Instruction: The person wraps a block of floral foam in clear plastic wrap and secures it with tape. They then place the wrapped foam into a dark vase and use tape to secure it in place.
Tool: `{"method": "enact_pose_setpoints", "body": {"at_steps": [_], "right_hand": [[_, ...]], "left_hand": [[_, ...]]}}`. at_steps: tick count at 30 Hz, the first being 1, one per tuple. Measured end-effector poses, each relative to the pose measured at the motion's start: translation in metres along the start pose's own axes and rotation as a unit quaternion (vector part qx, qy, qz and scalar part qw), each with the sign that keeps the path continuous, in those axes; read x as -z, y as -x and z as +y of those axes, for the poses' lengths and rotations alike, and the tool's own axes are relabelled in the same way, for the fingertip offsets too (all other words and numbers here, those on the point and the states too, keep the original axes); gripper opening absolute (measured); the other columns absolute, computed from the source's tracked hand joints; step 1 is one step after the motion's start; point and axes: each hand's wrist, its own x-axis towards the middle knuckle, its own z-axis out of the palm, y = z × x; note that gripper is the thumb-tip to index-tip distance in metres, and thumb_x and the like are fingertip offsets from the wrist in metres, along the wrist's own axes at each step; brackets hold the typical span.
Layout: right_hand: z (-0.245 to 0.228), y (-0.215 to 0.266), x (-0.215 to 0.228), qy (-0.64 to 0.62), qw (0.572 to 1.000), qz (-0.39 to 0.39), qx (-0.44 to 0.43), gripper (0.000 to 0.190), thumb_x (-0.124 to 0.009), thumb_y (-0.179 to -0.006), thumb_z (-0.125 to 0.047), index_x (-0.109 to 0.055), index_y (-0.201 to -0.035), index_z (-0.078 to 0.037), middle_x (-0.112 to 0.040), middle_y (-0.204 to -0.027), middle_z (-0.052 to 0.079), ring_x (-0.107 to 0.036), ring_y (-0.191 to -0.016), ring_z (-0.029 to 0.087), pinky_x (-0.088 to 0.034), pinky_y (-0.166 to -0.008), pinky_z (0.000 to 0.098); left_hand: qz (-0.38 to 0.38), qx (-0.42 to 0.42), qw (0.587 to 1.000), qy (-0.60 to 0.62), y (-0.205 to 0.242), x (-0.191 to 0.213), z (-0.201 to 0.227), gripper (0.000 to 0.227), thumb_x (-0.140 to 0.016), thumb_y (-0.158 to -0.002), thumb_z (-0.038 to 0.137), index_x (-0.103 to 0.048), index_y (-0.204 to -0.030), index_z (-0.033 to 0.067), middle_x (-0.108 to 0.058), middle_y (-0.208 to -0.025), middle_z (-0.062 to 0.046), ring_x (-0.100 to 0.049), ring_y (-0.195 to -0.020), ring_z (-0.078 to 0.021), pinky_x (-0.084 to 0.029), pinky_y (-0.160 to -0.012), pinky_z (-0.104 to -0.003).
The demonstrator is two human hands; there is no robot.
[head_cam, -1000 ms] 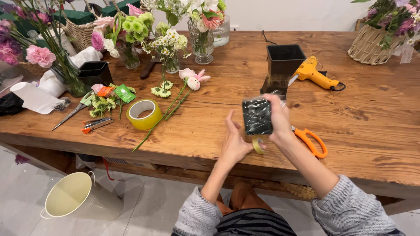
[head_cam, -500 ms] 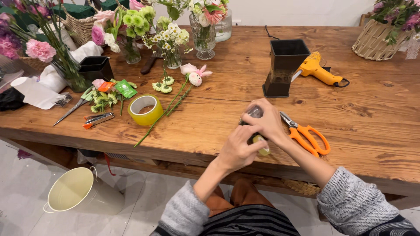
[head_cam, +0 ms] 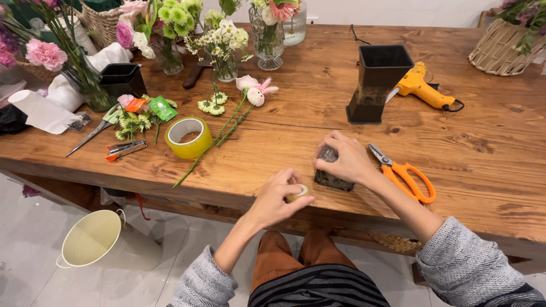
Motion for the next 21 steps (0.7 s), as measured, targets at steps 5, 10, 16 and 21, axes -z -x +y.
{"method": "enact_pose_setpoints", "body": {"at_steps": [5,10,16,21], "right_hand": [[-0.005,0.002,0.004,-0.003,1.0,-0.025,-0.019,0.028,-0.075,-0.068,-0.046,-0.071,-0.089,-0.028,-0.066,-0.116,-0.008,-0.065,-0.114,0.028,-0.048,-0.096,0.0422],[-0.002,0.002,0.005,-0.01,0.999,-0.039,-0.012,0.031,-0.074,-0.067,-0.046,-0.072,-0.093,-0.028,-0.065,-0.119,-0.006,-0.064,-0.116,0.028,-0.049,-0.097,0.0432],[0.007,0.004,0.01,-0.041,0.998,-0.045,0.018,0.027,-0.076,-0.067,-0.042,-0.074,-0.091,-0.028,-0.067,-0.118,-0.005,-0.064,-0.116,0.028,-0.049,-0.099,0.045],[0.033,0.006,0.021,-0.204,0.964,-0.087,0.148,0.019,-0.078,-0.072,-0.022,-0.071,-0.089,-0.016,-0.07,-0.116,0.004,-0.068,-0.108,0.026,-0.047,-0.097,0.0447]], "left_hand": [[0.011,0.045,0.993,-0.112,-0.003,0.003,-0.024,0.036,-0.072,-0.087,0.041,-0.059,-0.066,0.014,-0.057,-0.102,-0.004,-0.057,-0.095,-0.0274,-0.04,-0.081,-0.042],[0.028,0.061,0.983,-0.172,-0.029,-0.001,-0.049,0.039,-0.071,-0.085,0.05,-0.06,-0.067,0.0178,-0.055,-0.106,-0.002,-0.055,-0.099,-0.0266,-0.038,-0.086,-0.043],[0.008,0.075,0.983,-0.165,-0.056,-0.004,-0.054,0.04,-0.075,-0.078,0.057,-0.068,-0.072,0.0178,-0.058,-0.104,-0.003,-0.055,-0.101,-0.029,-0.037,-0.088,-0.048],[-0.089,0.009,0.991,-0.095,-0.075,0.006,-0.043,0.049,-0.066,-0.084,0.064,-0.072,-0.077,0.0159,-0.064,-0.1,-0.011,-0.062,-0.099,-0.0324,-0.038,-0.087,-0.047]]}}
